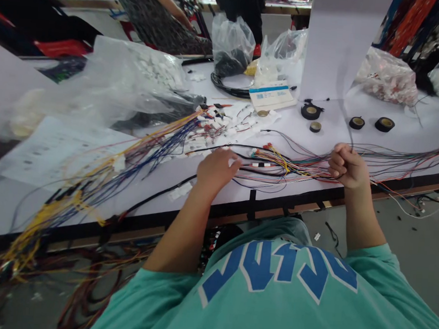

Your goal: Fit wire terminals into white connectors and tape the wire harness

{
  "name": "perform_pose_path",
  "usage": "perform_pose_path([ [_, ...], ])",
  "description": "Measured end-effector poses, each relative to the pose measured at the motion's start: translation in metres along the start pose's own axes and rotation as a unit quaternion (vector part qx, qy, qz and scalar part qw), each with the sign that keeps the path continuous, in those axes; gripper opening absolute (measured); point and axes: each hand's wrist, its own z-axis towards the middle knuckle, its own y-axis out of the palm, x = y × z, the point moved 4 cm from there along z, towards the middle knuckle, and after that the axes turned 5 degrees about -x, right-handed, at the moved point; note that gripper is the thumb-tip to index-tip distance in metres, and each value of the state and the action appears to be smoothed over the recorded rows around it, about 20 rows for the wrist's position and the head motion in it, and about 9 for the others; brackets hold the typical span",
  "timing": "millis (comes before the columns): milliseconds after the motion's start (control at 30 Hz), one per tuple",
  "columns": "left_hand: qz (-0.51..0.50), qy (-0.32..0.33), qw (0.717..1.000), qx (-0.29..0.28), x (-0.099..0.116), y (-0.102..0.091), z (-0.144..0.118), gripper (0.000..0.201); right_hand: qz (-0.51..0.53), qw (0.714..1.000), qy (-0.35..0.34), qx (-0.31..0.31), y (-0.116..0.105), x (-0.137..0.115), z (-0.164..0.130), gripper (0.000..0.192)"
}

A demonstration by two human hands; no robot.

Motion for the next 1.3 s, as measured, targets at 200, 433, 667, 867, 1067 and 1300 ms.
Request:
perform_pose_path([
  [200, 0.064, 0.189, 0.979, -0.038, 0.066, 0.012, 0.069, 0.045, 0.061, 0.997, 0.054, 0.007, 0.028, 0.003, 0.046, 0.017],
  [433, 0.162, 0.284, 0.945, -0.021, 0.070, 0.003, 0.082, 0.023, 0.082, 0.994, 0.074, -0.015, 0.030, 0.028, 0.059, 0.015],
  [667, 0.182, 0.266, 0.943, -0.088, 0.030, 0.009, 0.052, 0.024, -0.161, 0.985, 0.062, 0.007, 0.046, 0.046, 0.066, 0.008],
  [867, 0.065, 0.223, 0.970, -0.074, 0.006, 0.030, 0.047, 0.028, -0.522, 0.851, 0.022, -0.055, 0.071, 0.055, 0.070, 0.007],
  [1067, 0.033, 0.157, 0.986, -0.046, 0.008, 0.022, 0.047, 0.033, -0.574, 0.817, 0.036, -0.038, 0.071, 0.057, 0.071, 0.014],
  [1300, 0.041, 0.178, 0.982, 0.046, 0.039, 0.013, 0.046, 0.028, -0.409, 0.911, 0.034, -0.039, 0.069, 0.048, 0.070, 0.015],
])
